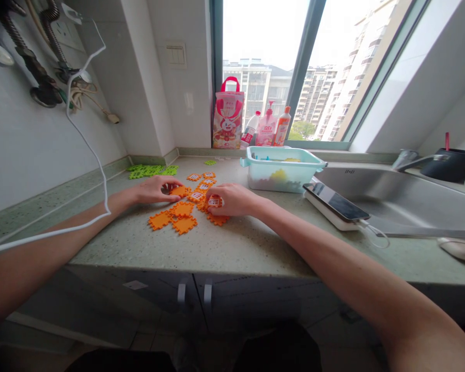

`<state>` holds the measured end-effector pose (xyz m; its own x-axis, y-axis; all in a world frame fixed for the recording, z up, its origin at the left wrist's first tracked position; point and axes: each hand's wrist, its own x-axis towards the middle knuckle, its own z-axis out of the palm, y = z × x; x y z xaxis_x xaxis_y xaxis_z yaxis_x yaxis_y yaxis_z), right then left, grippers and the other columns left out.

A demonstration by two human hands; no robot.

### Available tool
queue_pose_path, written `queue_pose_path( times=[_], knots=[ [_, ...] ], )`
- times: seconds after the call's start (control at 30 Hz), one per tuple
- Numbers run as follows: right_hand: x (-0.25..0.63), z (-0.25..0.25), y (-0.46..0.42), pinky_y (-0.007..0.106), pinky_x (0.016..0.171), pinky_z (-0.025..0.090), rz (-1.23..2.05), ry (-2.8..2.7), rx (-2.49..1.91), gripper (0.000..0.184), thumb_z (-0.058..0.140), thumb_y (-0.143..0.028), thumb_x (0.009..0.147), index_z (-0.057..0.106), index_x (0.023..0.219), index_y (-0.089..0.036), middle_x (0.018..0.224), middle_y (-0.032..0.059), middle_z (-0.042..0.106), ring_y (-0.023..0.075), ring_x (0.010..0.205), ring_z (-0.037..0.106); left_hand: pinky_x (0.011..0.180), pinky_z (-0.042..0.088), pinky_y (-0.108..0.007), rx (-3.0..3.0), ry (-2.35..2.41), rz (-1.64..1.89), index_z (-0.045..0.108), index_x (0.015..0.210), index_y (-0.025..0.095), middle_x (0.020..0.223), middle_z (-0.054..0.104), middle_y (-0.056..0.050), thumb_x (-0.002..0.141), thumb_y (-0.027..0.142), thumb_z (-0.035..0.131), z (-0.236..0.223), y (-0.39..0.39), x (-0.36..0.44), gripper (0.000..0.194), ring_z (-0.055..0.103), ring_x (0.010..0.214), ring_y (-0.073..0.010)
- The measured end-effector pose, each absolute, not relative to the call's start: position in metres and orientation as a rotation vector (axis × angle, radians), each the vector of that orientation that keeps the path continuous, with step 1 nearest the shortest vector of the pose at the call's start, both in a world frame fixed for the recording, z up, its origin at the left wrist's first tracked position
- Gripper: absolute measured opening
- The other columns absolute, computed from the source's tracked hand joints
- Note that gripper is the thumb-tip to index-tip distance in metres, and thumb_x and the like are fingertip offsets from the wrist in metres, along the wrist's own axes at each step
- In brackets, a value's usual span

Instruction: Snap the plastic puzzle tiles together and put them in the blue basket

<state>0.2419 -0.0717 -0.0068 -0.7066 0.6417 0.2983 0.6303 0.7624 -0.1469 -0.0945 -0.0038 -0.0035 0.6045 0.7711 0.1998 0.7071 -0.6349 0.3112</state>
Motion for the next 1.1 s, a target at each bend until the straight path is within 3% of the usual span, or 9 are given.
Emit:
queue_pose_path(
  times=[0.27, 0.43, 0.63, 0.8, 1.1],
  knots=[
    [0.2403, -0.0055, -0.0742, 0.034, 0.087, 0.048, 0.007, -2.604, -0.952, 0.031, 0.070, -0.034, 0.093, 0.077, 0.120, -0.022, 0.110, 0.0084, 0.080, 0.0225, 0.093, 0.071, 0.084, 0.057, -0.037, 2.686, 1.145, 0.625, 0.080, 0.127, 0.019, 0.114, 0.078, -0.011, 0.082, 0.069, 0.078, -0.0081, -0.0007, -0.0938, 0.068, 0.071, 0.088, -0.0237],
    [0.2431, -0.0065, -0.0711, 0.034, 0.090, 0.049, 0.025, -2.655, -0.907, 0.032, 0.070, -0.034, 0.092, 0.077, 0.121, -0.022, 0.112, 0.0091, 0.081, 0.0229, 0.095, 0.072, 0.084, 0.056, -0.035, 2.694, 1.130, 0.557, 0.078, 0.134, 0.020, 0.111, 0.073, -0.010, 0.086, 0.072, 0.073, -0.0110, 0.0010, -0.0900, 0.072, 0.070, 0.089, -0.0233],
    [0.2418, -0.0069, -0.0713, 0.035, 0.091, 0.050, 0.055, -2.635, -0.943, 0.032, 0.070, -0.034, 0.092, 0.077, 0.121, -0.022, 0.113, 0.0104, 0.080, 0.0237, 0.097, 0.072, 0.088, 0.054, -0.036, 2.709, 1.159, 0.517, 0.080, 0.132, 0.021, 0.122, 0.072, -0.011, 0.087, 0.074, 0.071, -0.0098, 0.0001, -0.0876, 0.069, 0.070, 0.094, -0.0243],
    [0.2439, -0.0067, -0.0715, 0.035, 0.089, 0.049, 0.049, -2.645, -0.891, 0.032, 0.072, -0.029, 0.088, 0.077, 0.119, -0.022, 0.111, 0.0091, 0.080, 0.0237, 0.094, 0.071, 0.086, 0.056, -0.035, 2.676, 1.163, 0.522, 0.079, 0.132, 0.022, 0.119, 0.074, -0.010, 0.086, 0.073, 0.073, -0.0087, -0.0006, -0.0879, 0.070, 0.069, 0.091, -0.0235],
    [0.2484, -0.0061, -0.0708, 0.034, 0.085, 0.047, -0.013, -2.675, -0.811, 0.031, 0.068, -0.033, 0.093, 0.073, 0.122, -0.021, 0.110, 0.0093, 0.079, 0.0220, 0.089, 0.069, 0.075, 0.053, -0.035, 2.664, 1.168, 0.525, 0.082, 0.123, 0.020, 0.103, 0.076, -0.009, 0.082, 0.068, 0.075, -0.0063, -0.0028, -0.0894, 0.063, 0.066, 0.081, -0.0223]
  ],
)
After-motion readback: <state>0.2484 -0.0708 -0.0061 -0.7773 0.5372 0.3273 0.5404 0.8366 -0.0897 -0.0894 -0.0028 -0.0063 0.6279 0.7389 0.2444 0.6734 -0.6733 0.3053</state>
